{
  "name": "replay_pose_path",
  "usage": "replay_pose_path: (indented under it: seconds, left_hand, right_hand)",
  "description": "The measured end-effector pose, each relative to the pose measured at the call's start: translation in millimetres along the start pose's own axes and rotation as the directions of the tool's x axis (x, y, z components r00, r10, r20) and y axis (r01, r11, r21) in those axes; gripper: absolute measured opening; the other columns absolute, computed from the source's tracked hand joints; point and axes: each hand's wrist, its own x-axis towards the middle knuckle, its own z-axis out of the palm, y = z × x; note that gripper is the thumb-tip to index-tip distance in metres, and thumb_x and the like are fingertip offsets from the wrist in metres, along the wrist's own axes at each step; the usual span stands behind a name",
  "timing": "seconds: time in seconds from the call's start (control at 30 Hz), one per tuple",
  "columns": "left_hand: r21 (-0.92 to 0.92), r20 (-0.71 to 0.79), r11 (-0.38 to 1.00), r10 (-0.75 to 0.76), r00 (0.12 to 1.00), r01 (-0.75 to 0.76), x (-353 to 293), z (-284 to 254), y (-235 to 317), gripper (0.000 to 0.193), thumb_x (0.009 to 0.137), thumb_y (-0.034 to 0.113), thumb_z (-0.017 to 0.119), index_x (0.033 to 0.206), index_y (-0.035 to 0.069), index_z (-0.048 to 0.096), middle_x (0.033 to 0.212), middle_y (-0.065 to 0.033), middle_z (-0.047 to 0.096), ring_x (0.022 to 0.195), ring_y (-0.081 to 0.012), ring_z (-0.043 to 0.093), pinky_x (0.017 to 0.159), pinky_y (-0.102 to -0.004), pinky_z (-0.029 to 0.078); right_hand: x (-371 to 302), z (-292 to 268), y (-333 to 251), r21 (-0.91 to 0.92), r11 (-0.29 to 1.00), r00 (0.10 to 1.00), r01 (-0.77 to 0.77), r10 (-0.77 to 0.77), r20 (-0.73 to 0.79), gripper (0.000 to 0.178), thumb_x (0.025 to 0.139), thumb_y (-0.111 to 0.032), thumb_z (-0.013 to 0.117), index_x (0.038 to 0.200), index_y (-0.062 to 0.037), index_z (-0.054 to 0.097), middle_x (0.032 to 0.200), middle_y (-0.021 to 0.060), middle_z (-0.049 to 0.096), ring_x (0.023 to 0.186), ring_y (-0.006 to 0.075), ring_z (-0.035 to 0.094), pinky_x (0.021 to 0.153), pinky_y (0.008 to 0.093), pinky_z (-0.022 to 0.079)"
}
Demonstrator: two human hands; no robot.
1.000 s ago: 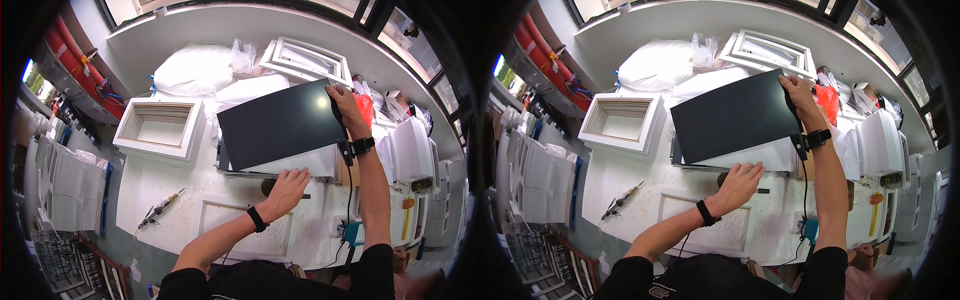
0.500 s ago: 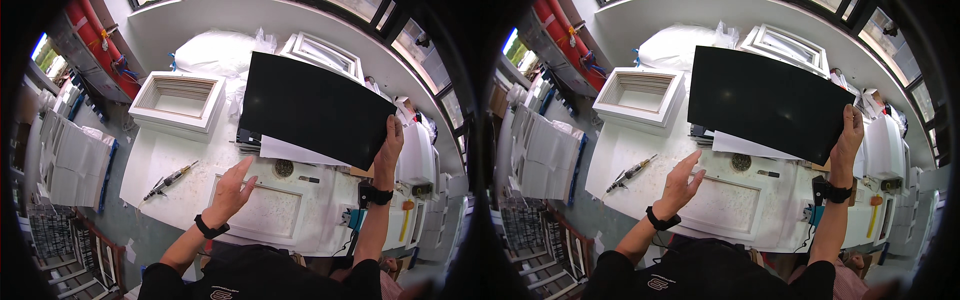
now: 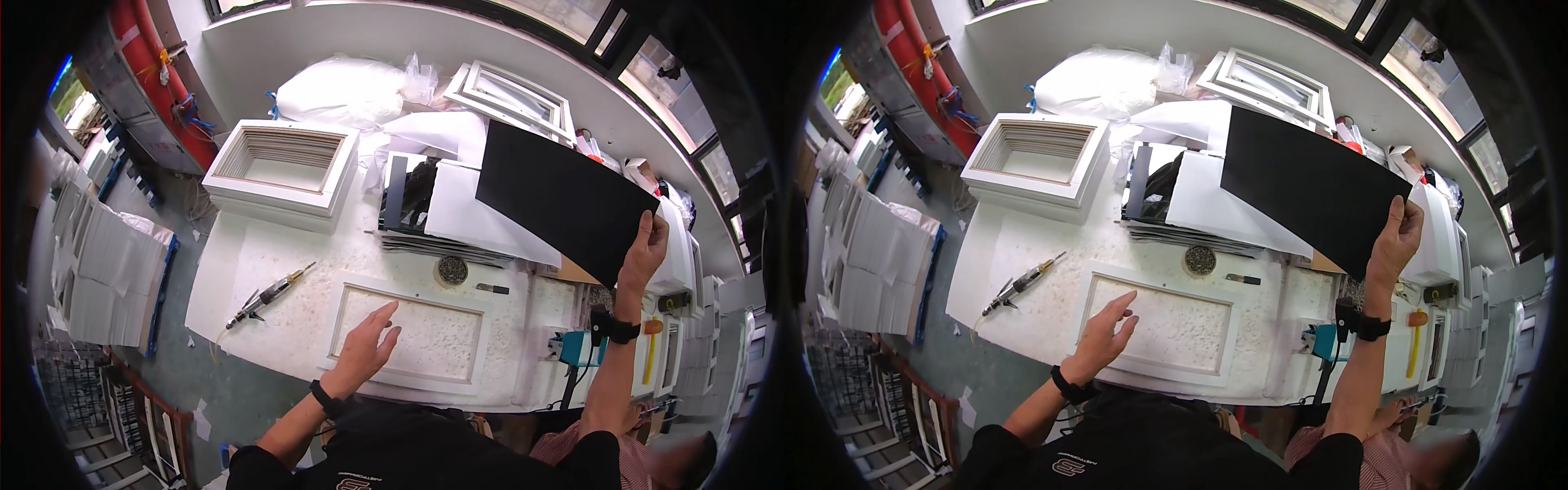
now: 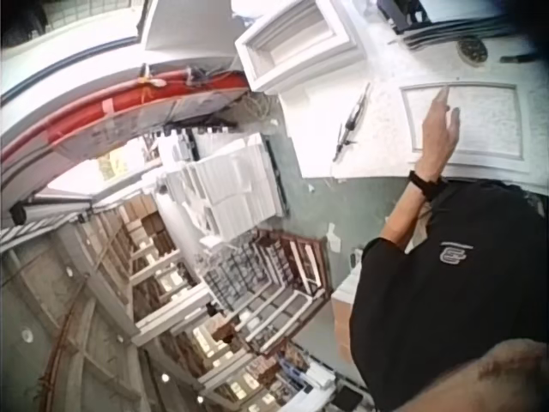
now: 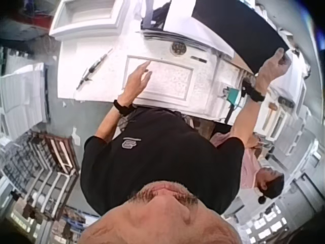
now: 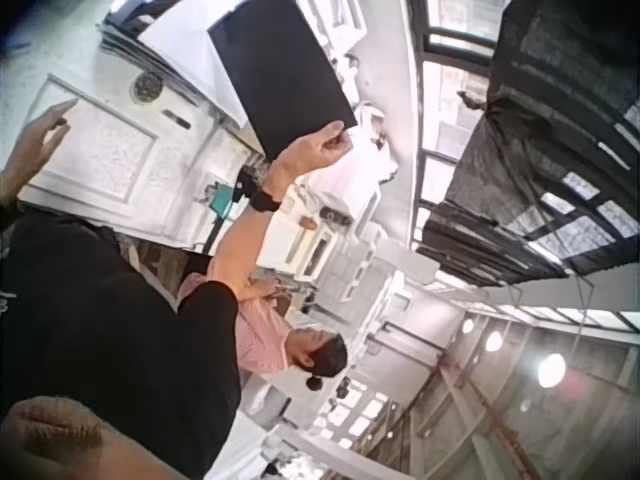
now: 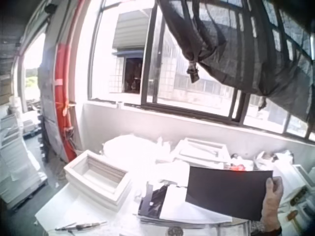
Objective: The person places a dark rectangular panel into a white frame on a workbench, then uses a pneumatic screwdriver to drive screws into the frame. The person handles multiple white panels and screws during the process.
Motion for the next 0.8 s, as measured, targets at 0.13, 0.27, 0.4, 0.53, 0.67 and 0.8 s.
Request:
replay_pose_path:
  seconds: [0.13, 0.27, 0.4, 0.53, 0.67, 0.8]
  left_hand:
    - [0.044, 0.019, 0.999, -0.019, 1.0, 0.019, -8, 0, -3, 0.048, 0.098, 0.013, 0.066, 0.143, 0.004, 0.052, 0.129, -0.0221, 0.065, 0.102, -0.035, 0.071, 0.088, -0.042, 0.057]
    - [0.032, 0.015, 0.999, -0.009, 1.0, 0.009, -15, 6, -9, 0.048, 0.097, 0.013, 0.066, 0.142, 0.003, 0.052, 0.126, -0.0222, 0.066, 0.101, -0.0353, 0.07, 0.087, -0.0425, 0.056]
    - [0.049, -0.001, 0.999, -0.004, 1.0, 0.004, -26, 4, -13, 0.049, 0.096, 0.01, 0.066, 0.142, 0.003, 0.052, 0.125, -0.0226, 0.066, 0.1, -0.0355, 0.07, 0.087, -0.0424, 0.056]
    - [0.057, 0.002, 0.998, -0.037, 0.999, 0.037, -36, -2, -20, 0.049, 0.096, 0.008, 0.067, 0.142, 0.003, 0.052, 0.123, -0.0234, 0.066, 0.098, -0.0356, 0.07, 0.087, -0.0418, 0.056]
    - [0.053, 0.031, 0.999, -0.009, 0.999, 0.007, -34, 0, -21, 0.049, 0.096, 0.009, 0.067, 0.142, 0.004, 0.052, 0.122, -0.0231, 0.067, 0.098, -0.0352, 0.07, 0.086, -0.0416, 0.056]
    - [0.062, 0.057, 0.998, 0.019, 0.998, -0.023, -26, 3, -21, 0.049, 0.096, 0.009, 0.067, 0.142, 0.005, 0.052, 0.119, -0.0221, 0.067, 0.097, -0.0346, 0.071, 0.085, -0.0417, 0.057]
  right_hand:
    - [11, 34, 4, -0.099, 0.985, 0.987, 0.14, -0.147, -0.061, 0.028, 0.105, -0.03, 0.065, 0.1, -0.0024, 0.062, 0.09, -0.0004, 0.058, 0.082, 0.0088, 0.051, 0.077, 0.0241, 0.045]
    - [43, 82, 26, -0.118, 0.947, 0.948, 0.298, -0.309, -0.083, 0.024, 0.104, -0.024, 0.067, 0.1, -0.002, 0.059, 0.087, 0.0023, 0.062, 0.077, 0.0089, 0.057, 0.072, 0.0245, 0.05]
    - [63, 83, 10, -0.109, 0.961, 0.946, 0.254, -0.27, -0.177, 0.028, 0.103, -0.029, 0.069, 0.101, -0.0031, 0.06, 0.089, 0.0005, 0.06, 0.08, 0.0094, 0.056, 0.077, 0.0245, 0.048]
    - [62, 53, -9, -0.119, 0.971, 0.96, 0.209, -0.227, -0.162, 0.031, 0.103, -0.032, 0.069, 0.103, -0.002, 0.06, 0.089, 0.0009, 0.058, 0.083, 0.0103, 0.053, 0.079, 0.0254, 0.048]
    - [42, 8, -29, -0.093, 0.97, 0.967, 0.224, -0.233, -0.1, 0.028, 0.104, -0.031, 0.067, 0.103, -0.0041, 0.061, 0.091, -0.0015, 0.057, 0.083, 0.009, 0.052, 0.079, 0.0234, 0.046]
    - [16, -14, -51, -0.129, 0.974, 0.981, 0.189, -0.193, -0.024, 0.027, 0.105, -0.032, 0.065, 0.101, -0.0053, 0.06, 0.09, -0.0022, 0.055, 0.083, 0.0077, 0.048, 0.077, 0.0229, 0.043]
